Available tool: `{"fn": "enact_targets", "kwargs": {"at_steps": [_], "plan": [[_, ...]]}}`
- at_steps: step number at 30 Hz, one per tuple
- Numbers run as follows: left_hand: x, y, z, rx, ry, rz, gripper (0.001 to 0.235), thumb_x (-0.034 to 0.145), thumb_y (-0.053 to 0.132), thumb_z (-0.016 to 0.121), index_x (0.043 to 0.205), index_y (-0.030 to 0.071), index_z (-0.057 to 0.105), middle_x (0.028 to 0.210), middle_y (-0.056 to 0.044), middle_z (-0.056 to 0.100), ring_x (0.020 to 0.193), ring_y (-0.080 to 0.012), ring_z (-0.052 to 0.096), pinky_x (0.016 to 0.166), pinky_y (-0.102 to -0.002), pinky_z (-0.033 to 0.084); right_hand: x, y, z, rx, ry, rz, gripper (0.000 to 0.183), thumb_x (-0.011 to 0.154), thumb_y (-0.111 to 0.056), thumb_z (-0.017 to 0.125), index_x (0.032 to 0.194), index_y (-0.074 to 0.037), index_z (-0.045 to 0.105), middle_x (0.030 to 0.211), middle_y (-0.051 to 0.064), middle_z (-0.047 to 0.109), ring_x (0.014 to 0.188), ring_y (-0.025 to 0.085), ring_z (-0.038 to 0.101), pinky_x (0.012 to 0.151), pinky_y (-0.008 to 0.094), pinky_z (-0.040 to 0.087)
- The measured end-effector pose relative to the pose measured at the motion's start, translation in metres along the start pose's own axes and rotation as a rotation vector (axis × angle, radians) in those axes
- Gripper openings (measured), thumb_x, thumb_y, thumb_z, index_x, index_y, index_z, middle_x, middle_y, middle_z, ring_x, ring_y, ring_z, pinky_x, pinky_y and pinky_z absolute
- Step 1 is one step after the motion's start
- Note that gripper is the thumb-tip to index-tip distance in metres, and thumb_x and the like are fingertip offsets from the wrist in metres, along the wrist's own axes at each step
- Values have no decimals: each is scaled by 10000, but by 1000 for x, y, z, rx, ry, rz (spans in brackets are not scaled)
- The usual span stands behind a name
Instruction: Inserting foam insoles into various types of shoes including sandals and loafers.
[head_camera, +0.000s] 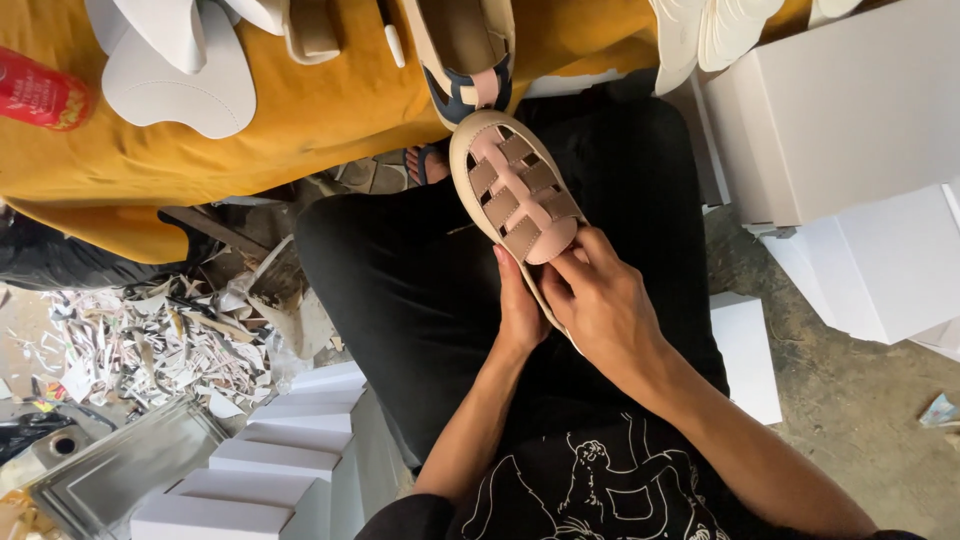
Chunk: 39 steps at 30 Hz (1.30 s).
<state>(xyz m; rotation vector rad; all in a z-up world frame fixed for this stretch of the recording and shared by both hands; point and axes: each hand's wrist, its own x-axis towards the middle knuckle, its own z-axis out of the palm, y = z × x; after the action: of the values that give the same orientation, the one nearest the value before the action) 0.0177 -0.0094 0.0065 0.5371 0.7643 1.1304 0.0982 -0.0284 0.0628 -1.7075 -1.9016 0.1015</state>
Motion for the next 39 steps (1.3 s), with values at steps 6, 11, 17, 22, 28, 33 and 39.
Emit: {"fn": "enact_targets", "kwargs": {"at_steps": [6, 11, 17, 22, 28, 33, 39], "plan": [[-3, -20, -8, -104, -16, 9, 810, 1102, 607, 147, 1589, -16, 322, 1622, -216, 358, 1447, -307, 421, 1233, -468, 328, 4, -16, -29, -9, -1, -78, 89, 907, -11, 693, 971, -59, 730, 983, 21, 594, 739, 151, 705, 635, 219, 609], [-8, -16, -4, -125, -36, 7, 813, 1100, 615, 140, 1581, -8, 343, 1617, -205, 373, 1431, -285, 446, 1226, -449, 347, 4, -13, -25, -42, -3, -85, 91, 930, -24, 679, 1000, -50, 731, 993, 2, 564, 745, 125, 698, 657, 208, 617], [-6, -2, -1, -125, 24, -44, 837, 1082, 663, 172, 1560, 19, 415, 1529, -181, 505, 1325, -245, 560, 1170, -406, 431, 13, -11, -13, -17, 81, -79, 47, 929, -49, 688, 898, -77, 711, 934, 1, 545, 722, 158, 702, 603, 238, 592], [-8, -17, -13, -97, 43, -86, 863, 1081, 671, 176, 1561, -11, 396, 1527, -193, 499, 1303, -263, 578, 1150, -390, 451, 19, -5, -3, -31, 141, -46, 93, 952, -101, 708, 859, -105, 705, 922, -42, 567, 720, 140, 705, 596, 234, 580], [-4, -9, -15, -62, 47, -63, 857, 1074, 679, 168, 1555, 16, 421, 1476, -195, 553, 1231, -244, 627, 1112, -366, 488, 12, -9, -15, -83, -49, 10, 179, 935, -317, 754, 909, -142, 724, 971, -3, 609, 745, 212, 712, 553, 315, 589], [4, -16, -13, -9, 33, -52, 841, 1090, 671, 175, 1545, 14, 435, 1412, -176, 600, 1154, -215, 662, 1057, -330, 526, 21, -3, -9, -78, -82, 40, 152, 923, -262, 758, 902, -118, 712, 948, 42, 594, 758, 284, 725, 553, 380, 591], [6, 1, -4, 8, 58, -57, 815, 1088, 673, 203, 1534, 38, 454, 1349, -156, 631, 1110, -169, 648, 1035, -325, 530, 21, -3, 2, 69, 24, 28, 128, 970, -161, 693, 869, -86, 714, 891, 35, 576, 824, 292, 712, 611, 341, 575]]}}
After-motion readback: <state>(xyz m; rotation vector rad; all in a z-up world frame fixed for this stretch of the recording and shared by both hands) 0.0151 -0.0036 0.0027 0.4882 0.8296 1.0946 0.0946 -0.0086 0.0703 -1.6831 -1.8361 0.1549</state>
